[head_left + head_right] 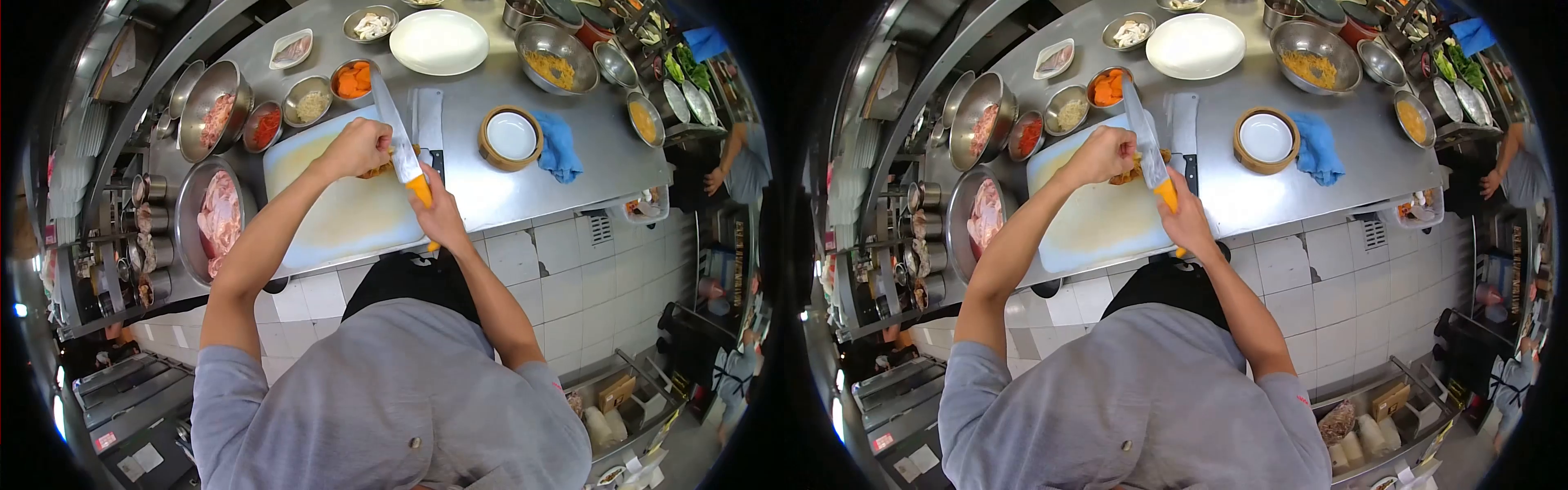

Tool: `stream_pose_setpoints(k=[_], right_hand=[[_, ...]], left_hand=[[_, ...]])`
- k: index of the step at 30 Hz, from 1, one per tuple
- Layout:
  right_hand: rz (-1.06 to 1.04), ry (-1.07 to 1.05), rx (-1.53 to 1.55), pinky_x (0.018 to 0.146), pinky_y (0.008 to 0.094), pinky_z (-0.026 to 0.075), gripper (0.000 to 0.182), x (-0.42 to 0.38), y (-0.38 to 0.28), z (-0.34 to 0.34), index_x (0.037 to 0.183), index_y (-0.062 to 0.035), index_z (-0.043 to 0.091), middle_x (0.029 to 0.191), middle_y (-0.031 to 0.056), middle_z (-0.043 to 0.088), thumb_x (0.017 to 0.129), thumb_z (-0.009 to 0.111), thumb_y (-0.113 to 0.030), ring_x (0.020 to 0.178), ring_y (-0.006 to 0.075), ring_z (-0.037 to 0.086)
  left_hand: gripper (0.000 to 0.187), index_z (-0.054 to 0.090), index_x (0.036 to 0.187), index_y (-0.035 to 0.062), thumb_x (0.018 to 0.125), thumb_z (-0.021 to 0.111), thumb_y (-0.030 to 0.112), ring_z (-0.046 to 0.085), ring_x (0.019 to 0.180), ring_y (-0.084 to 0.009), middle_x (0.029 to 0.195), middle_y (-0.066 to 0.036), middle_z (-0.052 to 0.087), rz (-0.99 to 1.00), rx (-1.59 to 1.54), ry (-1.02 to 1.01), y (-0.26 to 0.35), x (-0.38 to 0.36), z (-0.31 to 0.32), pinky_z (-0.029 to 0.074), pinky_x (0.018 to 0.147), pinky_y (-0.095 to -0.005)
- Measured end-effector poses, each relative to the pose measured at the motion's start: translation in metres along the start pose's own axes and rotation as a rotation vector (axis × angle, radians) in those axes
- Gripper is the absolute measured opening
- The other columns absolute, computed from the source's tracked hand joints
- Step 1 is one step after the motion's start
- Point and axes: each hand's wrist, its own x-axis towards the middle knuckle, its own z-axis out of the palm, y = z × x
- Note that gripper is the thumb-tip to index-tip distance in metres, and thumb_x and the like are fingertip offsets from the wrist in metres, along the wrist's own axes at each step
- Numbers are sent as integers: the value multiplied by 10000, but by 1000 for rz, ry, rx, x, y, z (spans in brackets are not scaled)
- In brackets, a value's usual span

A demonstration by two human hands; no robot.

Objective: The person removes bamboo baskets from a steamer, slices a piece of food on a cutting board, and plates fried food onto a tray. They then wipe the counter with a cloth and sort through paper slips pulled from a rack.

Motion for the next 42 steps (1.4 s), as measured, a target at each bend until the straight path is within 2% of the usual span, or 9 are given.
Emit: stream_pose_setpoints(k=[4, 10, 14, 19, 22, 27, 35, 38, 42], right_hand=[[43, -77, 44, 977, 419, 474, 596, 9, -16, 1, 1456, -25, 375, 1227, 280, 623, 900, 586, -54, 1141, 445, 609], [60, -235, 106, 962, 420, 482, 606, -46, 1, -5, 1461, -33, 372, 1203, 284, 632, 899, 597, -70, 1121, 442, 621], [46, -130, 67, 869, 346, 503, 606, -3, -10, 25, 1465, -40, 382, 1100, 220, 671, 905, 612, -60, 982, 271, 677], [-42, -188, 0, 894, 347, 494, 618, -59, 3, 4, 1478, -61, 391, 1176, 202, 655, 904, 620, -37, 1033, 274, 663], [-60, -240, -7, 865, 372, 507, 628, -99, 17, -18, 1468, -79, 400, 1092, 245, 667, 885, 627, -23, 1001, 386, 670], [127, -207, 77, 839, 323, 504, 623, -93, 11, -14, 1465, -72, 404, 1072, 209, 669, 889, 636, -30, 940, 269, 669], [209, -208, 34, 846, 332, 499, 601, -11, -27, 45, 1461, -73, 405, 1053, 168, 674, 896, 610, -52, 937, 256, 657], [-63, -124, 24, 825, 333, 507, 606, -52, 10, 32, 1467, -80, 399, 1010, 162, 678, 898, 605, -53, 893, 254, 656], [207, 93, -174, 817, 341, 512, 541, -91, 14, -24, 1436, -30, 431, 1015, 200, 679, 917, 584, -64, 899, 271, 676]], left_hand=[[60, 613, 735, -24, 703, 653, 9, 640, 718, -388, 738, -213, 637, 86, 134, 63, 7, 0, 8, 513, 673, -447], [88, 585, 743, -29, 692, 653, -4, 630, 743, -393, 755, -194, 631, 99, 180, 21, -5, -11, 13, 505, 672, -444], [94, 588, 748, -39, 699, 657, 2, 635, 739, -392, 753, -195, 636, 162, 209, 43, -5, -16, 20, 510, 672, -437], [120, 611, 779, -52, 706, 677, 15, 641, 683, -346, 742, -192, 644, 59, 131, 129, -31, -19, 0, 521, 658, -402], [115, 621, 792, -49, 715, 682, 12, 611, 624, -237, 701, -153, 627, -39, 21, 147, -44, -32, -5, 513, 633, -345], [91, 617, 790, -44, 732, 676, -5, 557, 613, -124, 651, -77, 587, -120, -170, 199, -52, -44, -15, 488, 609, -290], [127, 604, 780, -48, 711, 699, 1, 581, 615, -189, 674, -128, 607, -40, -182, 181, -44, -45, -12, 499, 616, -327], [128, 603, 783, -52, 708, 695, -1, 596, 623, -234, 694, -159, 613, -36, -194, 205, -52, -56, -13, 506, 626, -348], [97, 608, 810, -44, 736, 668, -25, 594, 677, -190, 748, -106, 617, -29, -214, 240, -69, -79, -6, 503, 659, -310]])
